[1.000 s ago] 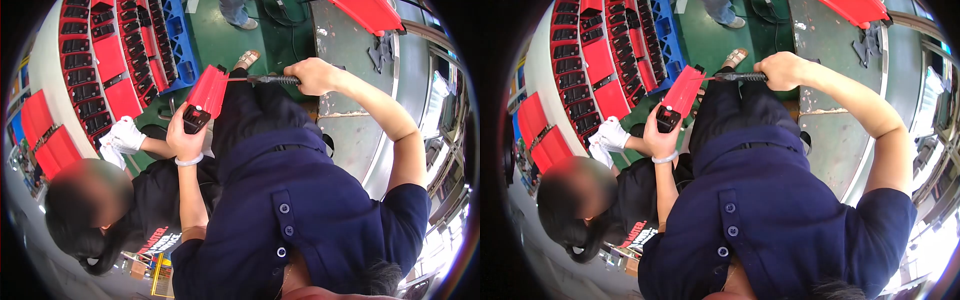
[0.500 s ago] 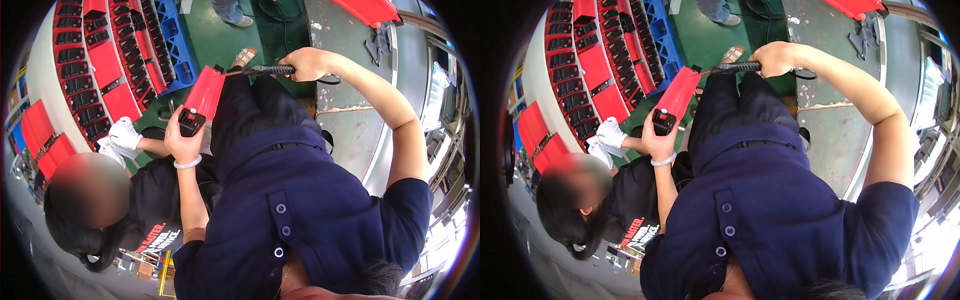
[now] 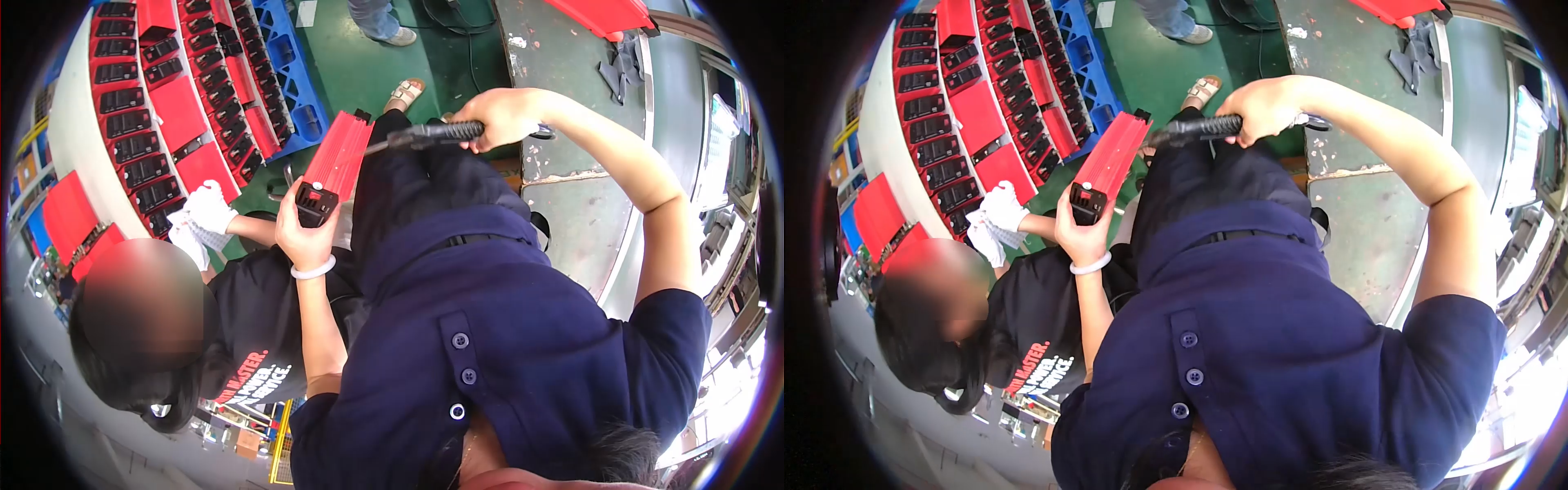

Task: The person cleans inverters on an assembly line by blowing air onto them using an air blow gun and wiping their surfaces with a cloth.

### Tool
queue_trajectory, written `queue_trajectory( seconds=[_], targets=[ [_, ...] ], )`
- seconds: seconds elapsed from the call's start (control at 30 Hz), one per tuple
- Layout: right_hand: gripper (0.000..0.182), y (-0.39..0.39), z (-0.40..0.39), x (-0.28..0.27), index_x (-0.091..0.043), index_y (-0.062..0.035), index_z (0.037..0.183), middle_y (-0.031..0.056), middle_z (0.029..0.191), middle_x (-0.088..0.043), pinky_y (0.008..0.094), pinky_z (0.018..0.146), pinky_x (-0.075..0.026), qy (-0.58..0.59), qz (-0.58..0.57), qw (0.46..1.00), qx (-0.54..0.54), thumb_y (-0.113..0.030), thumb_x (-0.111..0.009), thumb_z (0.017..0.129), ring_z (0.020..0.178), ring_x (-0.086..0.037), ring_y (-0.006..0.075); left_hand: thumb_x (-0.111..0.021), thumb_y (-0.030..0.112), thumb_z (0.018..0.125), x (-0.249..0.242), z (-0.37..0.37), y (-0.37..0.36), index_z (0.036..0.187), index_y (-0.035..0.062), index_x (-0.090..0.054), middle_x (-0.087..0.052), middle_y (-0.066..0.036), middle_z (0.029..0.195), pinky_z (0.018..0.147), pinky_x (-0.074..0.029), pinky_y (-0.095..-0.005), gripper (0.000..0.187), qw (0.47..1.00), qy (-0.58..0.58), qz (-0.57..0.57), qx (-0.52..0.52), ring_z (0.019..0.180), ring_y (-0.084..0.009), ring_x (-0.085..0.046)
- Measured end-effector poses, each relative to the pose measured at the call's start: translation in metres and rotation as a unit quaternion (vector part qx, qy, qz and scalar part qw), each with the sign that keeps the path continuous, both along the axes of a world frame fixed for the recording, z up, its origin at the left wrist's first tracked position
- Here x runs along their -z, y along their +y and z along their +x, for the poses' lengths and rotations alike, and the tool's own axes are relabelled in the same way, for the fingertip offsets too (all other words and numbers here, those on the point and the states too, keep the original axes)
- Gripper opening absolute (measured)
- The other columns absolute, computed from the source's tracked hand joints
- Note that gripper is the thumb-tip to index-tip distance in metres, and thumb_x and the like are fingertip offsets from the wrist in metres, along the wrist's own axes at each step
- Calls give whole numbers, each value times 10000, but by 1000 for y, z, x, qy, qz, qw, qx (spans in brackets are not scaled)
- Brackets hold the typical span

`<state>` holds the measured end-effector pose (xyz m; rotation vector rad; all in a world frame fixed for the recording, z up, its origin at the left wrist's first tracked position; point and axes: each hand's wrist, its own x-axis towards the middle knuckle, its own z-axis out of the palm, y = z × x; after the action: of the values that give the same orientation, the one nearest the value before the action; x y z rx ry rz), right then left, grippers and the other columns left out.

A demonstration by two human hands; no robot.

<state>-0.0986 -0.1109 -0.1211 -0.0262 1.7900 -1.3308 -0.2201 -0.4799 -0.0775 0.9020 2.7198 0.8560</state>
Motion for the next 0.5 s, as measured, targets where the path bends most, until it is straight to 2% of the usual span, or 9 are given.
queue_trajectory(
  seconds=[0.1,0.2,0.23,0.33,0.37,0.5],
  targets=[
    [223,7,-7,11,-633,-74,997,0,753,-599,313,517,-478,-24,110,994,0,-159,-690,799,599,-564,120,-906,107,614,-1,-3,2,1205,31,-655,-714,-137,1075,878,-547,-385,647,1000,2,6,8,962,-312,-703],
    [204,3,-13,-32,-655,-49,1004,59,813,-673,395,748,-503,-92,14,995,39,-136,-665,820,788,-649,218,-907,110,620,-2,-6,3,1203,30,-657,-716,-140,1064,875,-549,-382,640,1000,-8,5,12,957,-311,-705],
    [186,2,-8,-18,-649,-46,978,56,809,-674,397,713,-501,-32,-13,999,7,-131,-670,815,754,-643,213,-907,110,620,0,-7,2,1203,31,-658,-716,-141,1060,873,-550,-381,639,1000,-10,10,9,955,-311,-706],
    [240,11,-3,-12,-638,-74,1015,8,723,-581,317,515,-467,-45,39,998,36,-175,-693,805,575,-541,130,-906,111,621,2,0,8,1206,40,-660,-716,-138,1052,870,-552,-380,638,1000,-24,10,-5,952,-302,-708],
    [233,14,0,3,-637,-86,1015,5,726,-578,316,509,-463,-11,69,997,15,-180,-690,809,564,-534,131,-907,110,619,-1,0,11,1205,41,-660,-717,-137,1054,868,-554,-379,639,1000,-30,9,-5,949,-299,-709],
    [202,17,14,-8,-620,-71,973,26,676,-557,349,505,-468,-26,-22,999,27,-121,-665,782,566,-557,157,-914,106,611,-1,1,14,1201,42,-663,-719,-131,1057,858,-562,-376,644,1000,-13,-2,3,939,-291,-715]
  ],
)
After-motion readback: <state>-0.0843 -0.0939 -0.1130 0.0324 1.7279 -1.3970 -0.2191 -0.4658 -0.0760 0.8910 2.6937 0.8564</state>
